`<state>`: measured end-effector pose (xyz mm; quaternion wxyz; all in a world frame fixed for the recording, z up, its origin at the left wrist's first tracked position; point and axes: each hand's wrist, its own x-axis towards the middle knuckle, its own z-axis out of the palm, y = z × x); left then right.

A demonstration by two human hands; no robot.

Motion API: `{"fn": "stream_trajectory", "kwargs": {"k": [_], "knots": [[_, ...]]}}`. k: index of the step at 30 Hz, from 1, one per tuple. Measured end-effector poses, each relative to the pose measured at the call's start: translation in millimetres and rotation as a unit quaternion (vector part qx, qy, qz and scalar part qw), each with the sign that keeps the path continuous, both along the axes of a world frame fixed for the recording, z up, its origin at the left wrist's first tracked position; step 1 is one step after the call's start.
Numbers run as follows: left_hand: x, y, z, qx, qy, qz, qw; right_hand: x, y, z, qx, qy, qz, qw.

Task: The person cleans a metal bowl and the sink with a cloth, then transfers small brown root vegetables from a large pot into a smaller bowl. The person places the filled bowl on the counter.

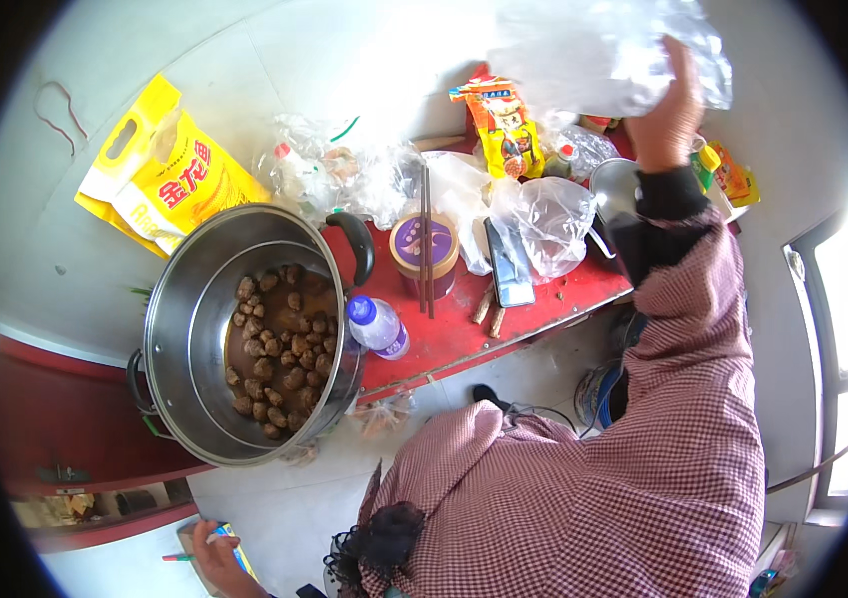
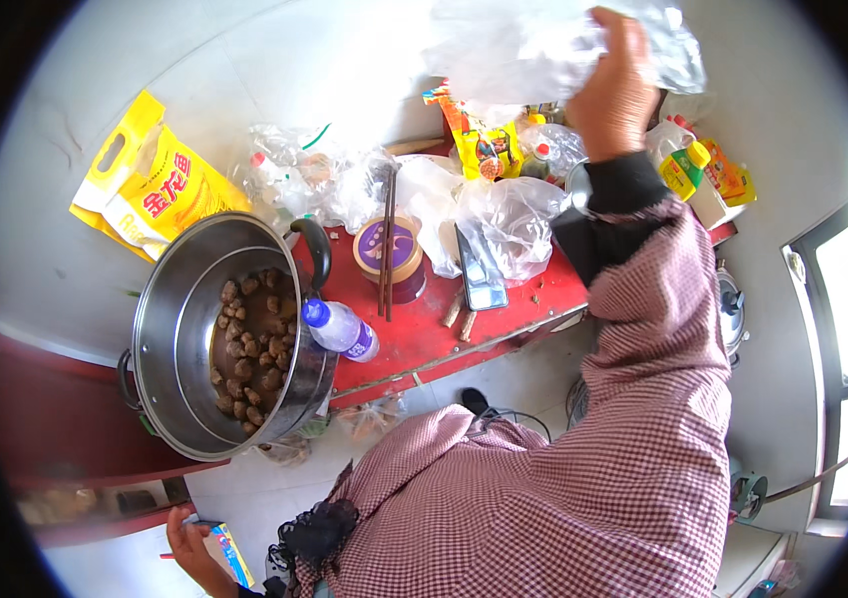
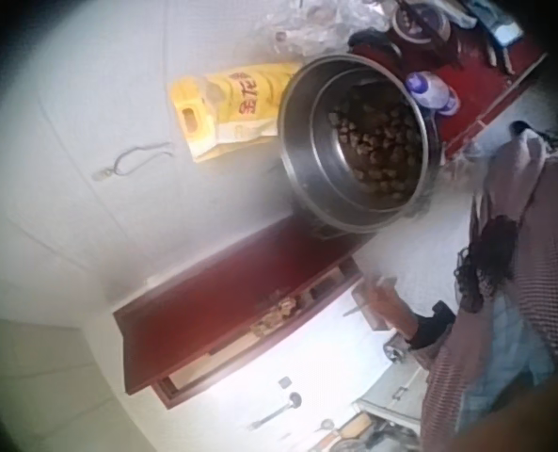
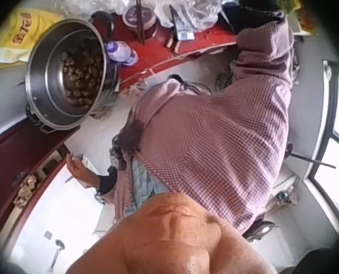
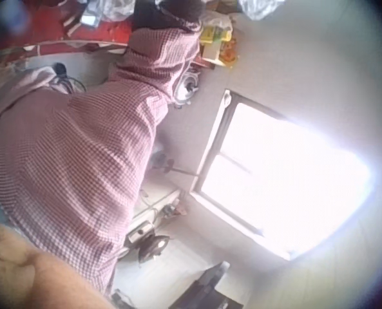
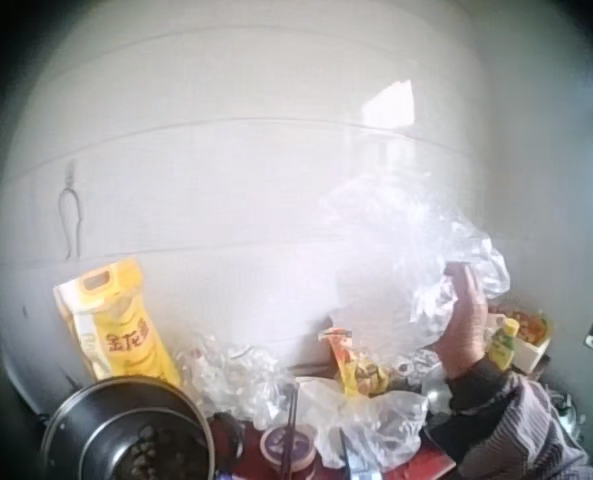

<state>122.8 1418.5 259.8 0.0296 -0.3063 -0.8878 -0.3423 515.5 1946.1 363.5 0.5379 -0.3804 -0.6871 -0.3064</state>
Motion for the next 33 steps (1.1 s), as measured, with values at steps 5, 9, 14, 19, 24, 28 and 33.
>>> {"fn": "stream_trajectory", "kwargs": {"k": [5,9,14,19,24,28,33], "knots": [[54,23,14,0.125,-0.1,0.033,0.987,-54,102,-93,-0.256,-0.039,-0.043,0.965],[78,62,18,0.092,-0.135,0.04,0.986,-90,121,-160,-0.553,-0.153,-0.031,0.818],[82,106,14,0.043,-0.085,-0.041,0.995,-76,65,-134,-0.528,-0.152,0.118,0.827],[98,147,11,0.002,-0.062,-0.153,0.986,-24,-27,-100,-0.365,0.036,0.379,0.85],[112,198,6,0.075,-0.171,-0.228,0.956,82,-65,-109,-0.474,0.04,0.248,0.844],[123,211,5,0.06,-0.228,-0.21,0.949,151,-84,-122,-0.511,0.273,0.064,0.813],[138,230,0,0.103,-0.163,-0.231,0.953,164,-84,-135,-0.485,0.249,0.076,0.835]]}}
